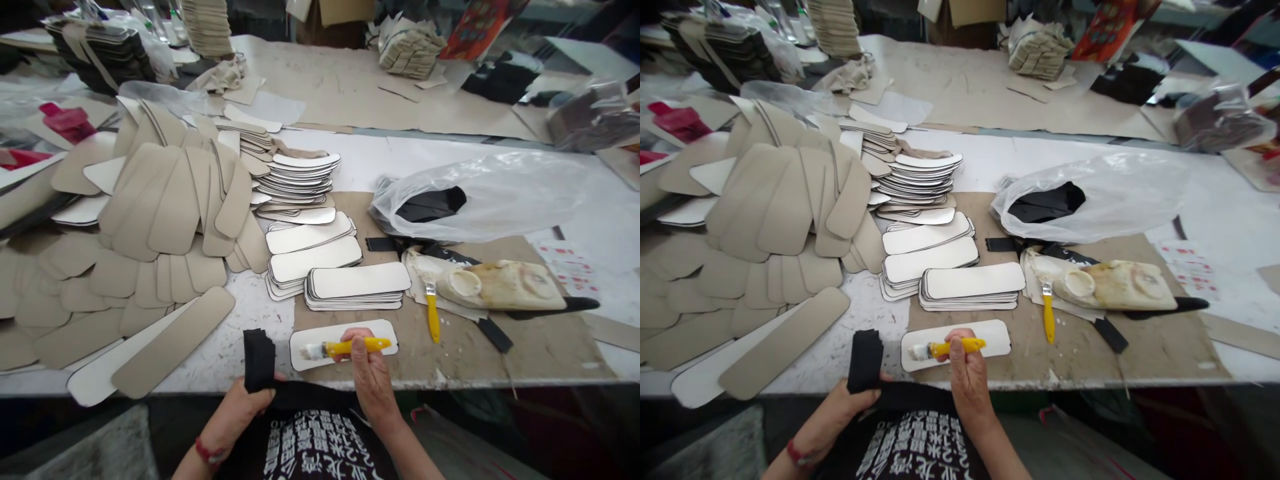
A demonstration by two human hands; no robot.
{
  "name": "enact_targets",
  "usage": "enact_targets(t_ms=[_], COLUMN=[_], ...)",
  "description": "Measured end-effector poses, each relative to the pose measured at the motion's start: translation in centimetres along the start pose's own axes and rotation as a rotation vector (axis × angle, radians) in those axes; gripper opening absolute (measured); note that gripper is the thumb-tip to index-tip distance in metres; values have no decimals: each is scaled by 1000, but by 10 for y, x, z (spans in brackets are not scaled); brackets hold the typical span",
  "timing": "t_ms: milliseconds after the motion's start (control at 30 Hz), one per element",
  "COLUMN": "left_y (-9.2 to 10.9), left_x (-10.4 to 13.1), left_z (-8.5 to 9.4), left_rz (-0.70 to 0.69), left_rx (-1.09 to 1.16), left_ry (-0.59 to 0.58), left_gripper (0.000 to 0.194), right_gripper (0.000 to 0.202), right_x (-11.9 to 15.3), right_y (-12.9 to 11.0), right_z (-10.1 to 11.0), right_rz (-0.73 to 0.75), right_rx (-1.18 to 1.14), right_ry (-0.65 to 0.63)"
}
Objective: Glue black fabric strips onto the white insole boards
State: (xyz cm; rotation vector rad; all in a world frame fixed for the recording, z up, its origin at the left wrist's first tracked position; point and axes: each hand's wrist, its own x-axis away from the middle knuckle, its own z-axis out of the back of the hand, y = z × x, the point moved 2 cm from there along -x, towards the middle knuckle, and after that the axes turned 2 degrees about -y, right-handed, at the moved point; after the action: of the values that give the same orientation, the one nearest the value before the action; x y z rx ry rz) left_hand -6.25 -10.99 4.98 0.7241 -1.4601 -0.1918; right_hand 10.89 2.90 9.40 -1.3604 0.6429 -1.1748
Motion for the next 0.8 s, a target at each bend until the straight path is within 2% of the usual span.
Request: enact_targets(t_ms=[133,300,433,533,600,667,800], left_y=[0,6,4,-2,-5,-6,-3], left_x=[-10,-19,-23,-27,-28,-29,-22], left_z=[-9,-16,-19,-19,-19,-19,-20], left_rz=[11,31,39,36,28,11,4], left_rx=[15,-44,-57,-65,-85,-105,-90], left_ry=[-52,-64,-45,-50,-43,-34,-26], left_gripper=[47,52,55,59,61,61,55], right_gripper=[31,31,26,21,16,10,11], right_x=[-2,0,1,2,7,16,40], right_y=[19,35,41,39,33,23,1], right_z=[-16,-21,-23,-22,-15,1,51], right_rz=[-48,-75,-35,73,202,340,455], right_rx=[-31,-6,45,137,232,333,456], right_ry=[15,39,53,62,98,156,292])
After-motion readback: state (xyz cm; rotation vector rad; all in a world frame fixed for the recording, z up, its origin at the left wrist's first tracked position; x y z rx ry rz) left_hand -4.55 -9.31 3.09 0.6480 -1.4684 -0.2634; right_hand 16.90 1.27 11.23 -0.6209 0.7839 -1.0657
